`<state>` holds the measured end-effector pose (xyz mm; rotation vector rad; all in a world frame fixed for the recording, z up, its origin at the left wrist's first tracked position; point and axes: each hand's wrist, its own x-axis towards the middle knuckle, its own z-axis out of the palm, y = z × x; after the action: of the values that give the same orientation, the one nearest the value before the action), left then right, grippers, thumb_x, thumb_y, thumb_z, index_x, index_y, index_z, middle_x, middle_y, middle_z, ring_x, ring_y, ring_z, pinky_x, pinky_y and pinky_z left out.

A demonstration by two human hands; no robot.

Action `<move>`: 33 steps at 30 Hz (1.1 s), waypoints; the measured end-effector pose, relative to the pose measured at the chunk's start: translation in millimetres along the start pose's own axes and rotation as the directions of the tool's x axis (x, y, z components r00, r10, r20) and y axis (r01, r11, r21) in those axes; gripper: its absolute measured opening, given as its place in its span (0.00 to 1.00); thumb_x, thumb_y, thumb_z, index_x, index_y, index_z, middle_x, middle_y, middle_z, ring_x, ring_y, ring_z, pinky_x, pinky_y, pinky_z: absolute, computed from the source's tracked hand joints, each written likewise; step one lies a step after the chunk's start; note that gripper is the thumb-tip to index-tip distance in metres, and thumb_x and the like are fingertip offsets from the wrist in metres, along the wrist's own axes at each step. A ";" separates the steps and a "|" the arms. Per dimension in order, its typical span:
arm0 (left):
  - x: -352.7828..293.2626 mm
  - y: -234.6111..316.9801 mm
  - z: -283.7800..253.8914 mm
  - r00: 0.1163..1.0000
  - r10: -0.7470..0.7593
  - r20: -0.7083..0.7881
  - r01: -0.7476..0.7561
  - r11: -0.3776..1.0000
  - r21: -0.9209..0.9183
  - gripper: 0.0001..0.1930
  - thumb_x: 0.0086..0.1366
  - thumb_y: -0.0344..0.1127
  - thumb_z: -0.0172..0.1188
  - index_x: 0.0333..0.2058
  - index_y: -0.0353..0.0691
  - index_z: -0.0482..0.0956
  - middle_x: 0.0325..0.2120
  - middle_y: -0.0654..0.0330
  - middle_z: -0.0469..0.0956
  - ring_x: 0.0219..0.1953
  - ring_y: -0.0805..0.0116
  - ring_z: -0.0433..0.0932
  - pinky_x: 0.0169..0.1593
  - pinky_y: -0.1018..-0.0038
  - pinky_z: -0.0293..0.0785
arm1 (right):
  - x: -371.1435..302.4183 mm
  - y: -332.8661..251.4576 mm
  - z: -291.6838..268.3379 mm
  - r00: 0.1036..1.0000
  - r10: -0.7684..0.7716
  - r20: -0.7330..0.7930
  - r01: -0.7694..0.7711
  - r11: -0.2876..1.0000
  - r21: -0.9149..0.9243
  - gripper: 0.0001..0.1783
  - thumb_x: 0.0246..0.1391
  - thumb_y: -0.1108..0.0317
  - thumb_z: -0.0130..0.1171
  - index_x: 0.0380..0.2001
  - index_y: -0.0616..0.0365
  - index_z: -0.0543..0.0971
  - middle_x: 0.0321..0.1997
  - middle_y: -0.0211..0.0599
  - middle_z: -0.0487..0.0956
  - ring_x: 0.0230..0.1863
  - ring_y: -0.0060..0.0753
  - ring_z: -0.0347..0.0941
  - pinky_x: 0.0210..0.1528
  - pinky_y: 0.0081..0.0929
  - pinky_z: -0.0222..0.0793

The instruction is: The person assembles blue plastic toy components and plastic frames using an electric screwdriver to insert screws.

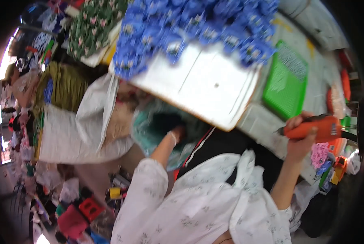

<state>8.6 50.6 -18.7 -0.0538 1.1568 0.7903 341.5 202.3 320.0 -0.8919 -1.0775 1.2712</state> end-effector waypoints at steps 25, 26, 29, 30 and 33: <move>47.4 -4.3 -41.5 0.649 0.615 0.448 0.013 -0.597 0.802 0.13 0.59 0.38 0.47 0.36 0.42 0.78 0.40 0.51 0.76 0.43 0.55 0.76 0.46 0.67 0.72 | 10.6 -25.4 10.2 0.995 -0.064 0.075 0.061 0.997 0.042 0.28 0.49 0.49 0.59 0.41 0.60 0.66 0.25 0.33 0.70 0.23 0.26 0.67 0.24 0.22 0.65; 16.5 21.4 -2.0 0.813 0.523 0.254 0.105 -0.562 0.820 0.12 0.58 0.38 0.49 0.32 0.42 0.80 0.37 0.53 0.78 0.39 0.56 0.77 0.43 0.67 0.74 | 9.9 -26.9 -0.5 0.997 -0.067 0.027 0.067 0.998 0.021 0.28 0.49 0.49 0.59 0.41 0.61 0.66 0.25 0.34 0.70 0.23 0.27 0.67 0.23 0.22 0.65; -38.7 41.5 1.3 0.659 0.738 0.147 0.251 -0.400 0.882 0.09 0.54 0.36 0.52 0.27 0.40 0.80 0.29 0.55 0.80 0.32 0.57 0.79 0.36 0.67 0.75 | 11.9 -33.9 2.1 0.995 -0.077 0.065 0.075 0.996 0.037 0.28 0.48 0.50 0.60 0.41 0.61 0.66 0.24 0.34 0.70 0.22 0.27 0.67 0.22 0.21 0.64; -64.8 47.8 22.1 0.658 0.739 0.144 0.253 -0.398 0.882 0.09 0.54 0.36 0.52 0.27 0.40 0.80 0.29 0.55 0.80 0.32 0.57 0.79 0.36 0.67 0.75 | 14.6 -32.4 1.5 0.993 -0.084 0.085 0.081 0.996 0.036 0.27 0.48 0.50 0.60 0.41 0.62 0.66 0.24 0.34 0.70 0.22 0.27 0.67 0.22 0.21 0.64; -178.0 70.4 112.7 0.320 0.947 0.026 -0.291 0.072 0.954 0.06 0.52 0.30 0.55 0.27 0.35 0.78 0.23 0.53 0.78 0.25 0.62 0.78 0.29 0.71 0.72 | 17.5 -31.8 -1.0 0.993 -0.077 0.085 0.072 0.996 0.060 0.28 0.48 0.50 0.61 0.41 0.62 0.67 0.24 0.34 0.70 0.22 0.27 0.67 0.22 0.21 0.64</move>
<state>27.1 55.9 202.6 1.3939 2.2681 0.9518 351.2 216.2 352.2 -0.7526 -1.1274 1.2818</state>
